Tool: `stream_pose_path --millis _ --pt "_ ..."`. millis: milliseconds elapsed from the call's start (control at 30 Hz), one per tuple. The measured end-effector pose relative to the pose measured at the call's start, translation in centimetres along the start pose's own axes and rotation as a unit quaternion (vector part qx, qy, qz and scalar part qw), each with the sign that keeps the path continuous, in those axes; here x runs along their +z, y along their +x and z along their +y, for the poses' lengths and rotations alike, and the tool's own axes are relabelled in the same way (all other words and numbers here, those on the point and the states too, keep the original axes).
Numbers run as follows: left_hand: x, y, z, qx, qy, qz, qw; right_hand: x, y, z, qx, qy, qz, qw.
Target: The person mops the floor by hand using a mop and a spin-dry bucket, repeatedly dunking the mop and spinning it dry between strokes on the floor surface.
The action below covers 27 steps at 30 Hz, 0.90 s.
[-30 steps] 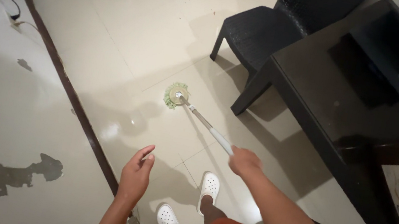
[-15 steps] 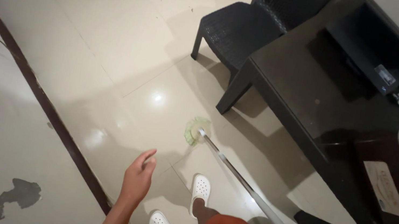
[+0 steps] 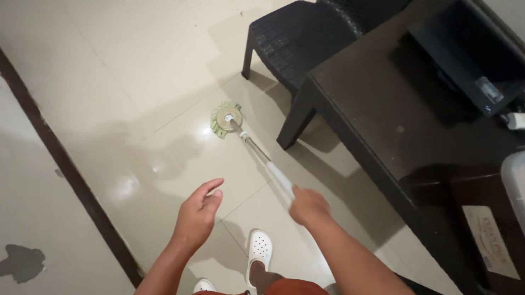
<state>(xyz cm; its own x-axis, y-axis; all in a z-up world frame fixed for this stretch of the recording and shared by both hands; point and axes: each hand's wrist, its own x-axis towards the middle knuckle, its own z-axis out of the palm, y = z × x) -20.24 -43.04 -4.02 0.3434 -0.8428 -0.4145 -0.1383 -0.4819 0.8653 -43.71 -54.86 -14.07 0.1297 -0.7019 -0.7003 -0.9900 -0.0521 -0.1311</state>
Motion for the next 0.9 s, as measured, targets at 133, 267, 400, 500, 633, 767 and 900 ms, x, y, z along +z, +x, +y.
stream_pose_path --millis 133,267,400,500,633,767,900 --pt "0.3 0.0 -1.1 -0.009 0.026 0.003 1.0 3.3 -3.4 7.3 0.024 0.043 -0.002 0.999" --pt "0.4 0.2 -2.1 0.009 0.025 -0.011 1.0 3.1 -8.8 12.8 0.093 0.049 -0.065 0.992" --pt "0.7 0.9 -1.8 -0.015 0.017 -0.019 1.0 1.7 -11.6 14.1 0.104 0.024 -0.077 0.991" --pt "1.0 1.1 -1.3 0.009 0.008 -0.032 0.999 1.5 -9.7 13.2 0.081 0.011 -0.057 0.995" --pt "2.0 1.5 -1.1 0.001 0.036 -0.041 0.999 0.3 -4.4 8.5 -0.011 0.002 -0.029 1.0" --pt "2.3 2.8 -0.5 0.062 0.072 -0.059 0.994 -6.1 -0.8 2.6 -0.044 0.005 -0.032 0.999" --pt "1.8 2.8 0.7 0.077 0.079 -0.077 0.991 -10.6 -0.9 0.3 -0.055 -0.017 -0.045 0.997"
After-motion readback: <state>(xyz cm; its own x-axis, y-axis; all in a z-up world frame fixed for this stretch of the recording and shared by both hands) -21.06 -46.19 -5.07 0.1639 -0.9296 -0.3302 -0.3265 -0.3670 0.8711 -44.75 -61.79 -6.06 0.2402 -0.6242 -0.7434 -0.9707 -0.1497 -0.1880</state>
